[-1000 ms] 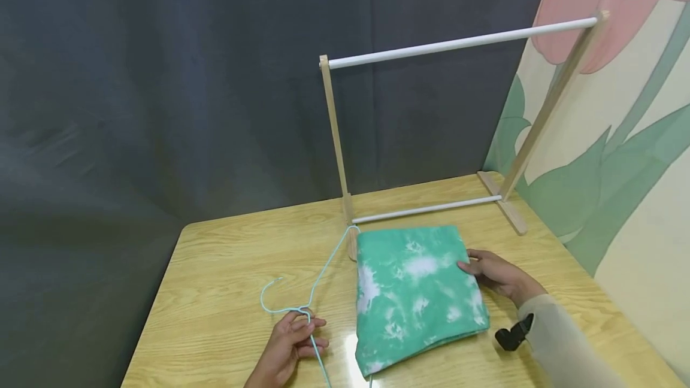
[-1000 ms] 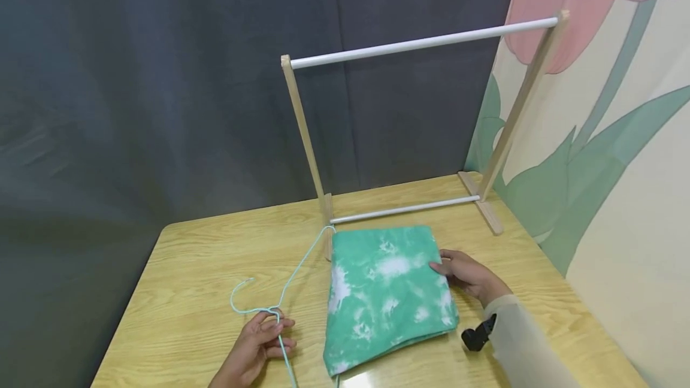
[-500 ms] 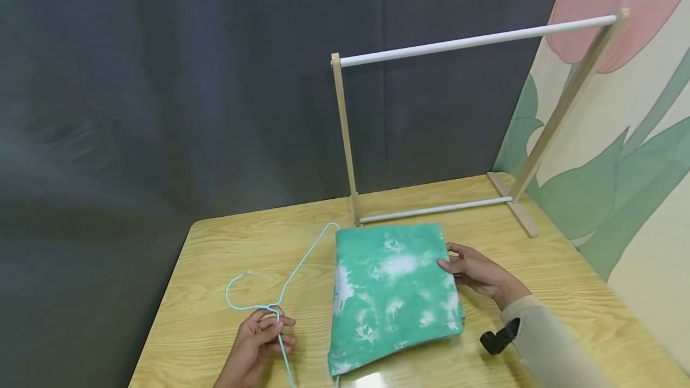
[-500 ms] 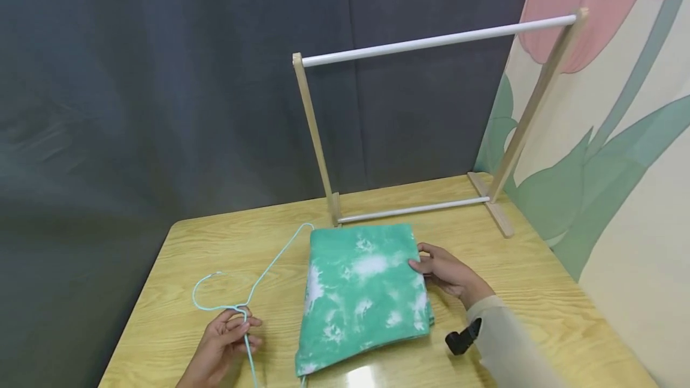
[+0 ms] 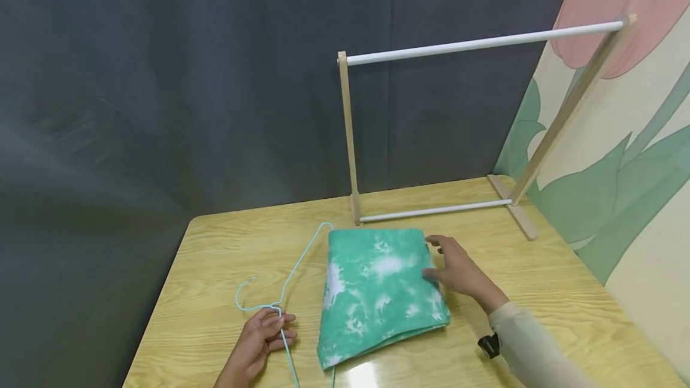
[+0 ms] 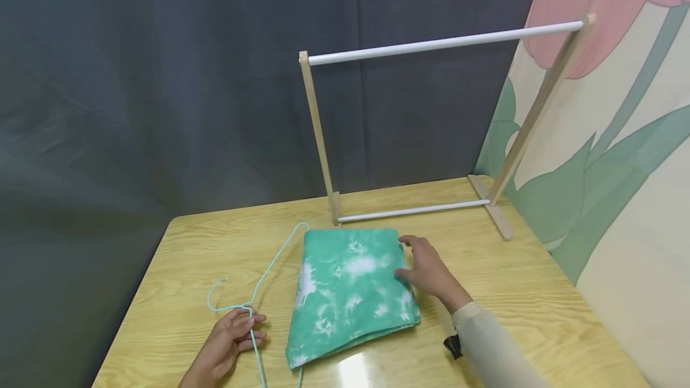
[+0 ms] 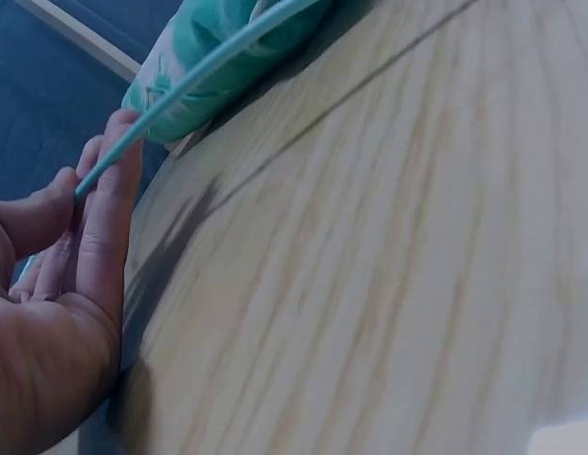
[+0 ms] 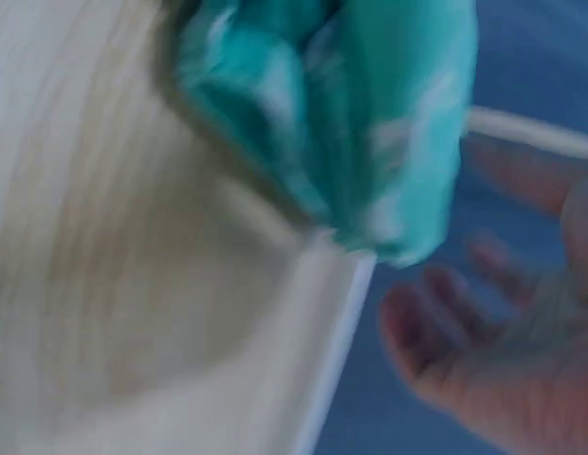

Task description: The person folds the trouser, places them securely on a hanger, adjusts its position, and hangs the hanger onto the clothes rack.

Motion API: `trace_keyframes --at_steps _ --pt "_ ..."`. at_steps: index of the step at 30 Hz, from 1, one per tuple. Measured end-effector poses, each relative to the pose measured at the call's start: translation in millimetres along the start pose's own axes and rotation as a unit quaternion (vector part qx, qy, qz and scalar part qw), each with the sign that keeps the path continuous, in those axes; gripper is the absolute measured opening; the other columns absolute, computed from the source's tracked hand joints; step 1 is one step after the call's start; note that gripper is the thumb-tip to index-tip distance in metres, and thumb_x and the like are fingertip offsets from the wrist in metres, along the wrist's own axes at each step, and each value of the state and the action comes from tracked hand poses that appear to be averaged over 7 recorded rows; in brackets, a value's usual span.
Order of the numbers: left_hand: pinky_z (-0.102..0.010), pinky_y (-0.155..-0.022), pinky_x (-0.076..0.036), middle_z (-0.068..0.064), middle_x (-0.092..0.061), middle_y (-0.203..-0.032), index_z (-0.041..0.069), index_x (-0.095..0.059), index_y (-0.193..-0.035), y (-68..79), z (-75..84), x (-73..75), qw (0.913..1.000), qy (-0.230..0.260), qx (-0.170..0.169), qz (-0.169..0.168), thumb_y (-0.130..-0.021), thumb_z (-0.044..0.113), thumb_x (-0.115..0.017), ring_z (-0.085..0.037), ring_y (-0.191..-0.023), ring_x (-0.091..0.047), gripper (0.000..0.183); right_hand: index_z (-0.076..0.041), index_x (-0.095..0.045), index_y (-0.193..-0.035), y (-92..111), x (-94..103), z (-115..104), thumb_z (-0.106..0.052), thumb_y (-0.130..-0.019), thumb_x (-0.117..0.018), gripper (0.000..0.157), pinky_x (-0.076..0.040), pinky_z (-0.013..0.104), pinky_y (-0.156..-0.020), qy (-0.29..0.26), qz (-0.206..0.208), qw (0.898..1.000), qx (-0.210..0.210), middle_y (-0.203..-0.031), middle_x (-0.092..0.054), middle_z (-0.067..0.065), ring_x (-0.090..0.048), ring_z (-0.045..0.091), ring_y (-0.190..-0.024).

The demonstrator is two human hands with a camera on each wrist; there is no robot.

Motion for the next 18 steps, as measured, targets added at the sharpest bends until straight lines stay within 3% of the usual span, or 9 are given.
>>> trace_keyframes --at_steps 2,4,6,8,13,18 --pt "-0.030 -0.086 -0.060 0.006 -0.073 -0.109 0.003 -0.047 -0.123 -1.6 -1.7 -0.8 1.0000 -0.001 -0.001 0.010 -0.103 0.008 -0.052 -0.012 -0.090 -0.074 0.021 -0.005 -0.048 -0.141 11.2 -7.9 -24.1 -0.028 -0.084 -0.081 0.070 -0.044 0.063 -0.097 0.076 -0.016 0.994 0.083 -0.140 -0.048 0.021 -0.047 0.044 -0.127" --pt "-0.031 -0.087 -0.060 0.006 -0.073 -0.108 0.003 -0.047 -0.123 -3.3 -2.4 -2.2 0.9999 0.001 -0.004 0.017 -0.103 0.008 -0.052 -0.013 -0.089 -0.074 0.021 -0.013 -0.052 -0.140 24.5 -21.8 -39.8 -0.035 -0.076 -0.086 0.076 -0.039 0.066 -0.099 0.124 -0.067 0.979 0.146 -0.144 -0.047 0.015 -0.043 0.042 -0.131" --pt "-0.032 -0.086 -0.060 0.005 -0.074 -0.107 0.004 -0.046 -0.122 -5.1 -1.8 -3.3 0.9997 0.003 -0.010 0.023 -0.102 0.007 -0.052 -0.014 -0.088 -0.075 0.021 -0.016 -0.051 -0.142 37.3 -34.3 -46.8 -0.034 -0.074 -0.087 0.079 -0.036 0.068 -0.102 0.160 -0.115 0.963 0.185 -0.150 -0.044 0.014 -0.040 0.042 -0.137" --pt "-0.033 -0.085 -0.060 0.005 -0.074 -0.106 0.003 -0.046 -0.120 -6.7 -0.9 -3.5 0.9995 0.005 -0.018 0.026 -0.102 0.006 -0.052 -0.015 -0.087 -0.075 0.019 -0.017 -0.047 -0.147 46.7 -41.4 -48.0 -0.028 -0.077 -0.086 0.080 -0.037 0.067 -0.105 0.201 -0.134 0.949 0.201 -0.155 -0.038 0.016 -0.036 0.043 -0.141" --pt "-0.033 -0.084 -0.061 0.004 -0.074 -0.105 0.001 -0.047 -0.120 -8.5 -0.7 -3.2 0.9995 0.006 -0.019 0.025 -0.102 0.004 -0.051 -0.015 -0.086 -0.075 0.019 -0.009 -0.048 -0.146 58.1 -42.9 -49.3 -0.004 -0.085 -0.074 0.067 -0.050 0.051 -0.102 0.277 -0.077 0.923 0.258 -0.152 -0.047 0.016 -0.049 0.037 -0.137" --pt "-0.034 -0.086 -0.061 0.004 -0.074 -0.105 -0.003 -0.043 -0.125 -10.0 -3.4 -2.7 0.9994 0.002 -0.006 0.034 -0.102 0.006 -0.052 -0.016 -0.086 -0.075 0.026 -0.009 -0.057 -0.140 63.9 -39.6 -57.3 0.005 -0.075 -0.079 0.070 -0.057 0.040 -0.095 0.330 -0.004 0.872 0.361 -0.141 -0.060 0.009 -0.061 0.026 -0.126"
Point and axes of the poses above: each hand's wrist, its own y-axis away from the middle knuckle, its own x-axis out of the back of the hand, z = x × y, the point moved 6 cm from there along -y, towards the middle knuckle
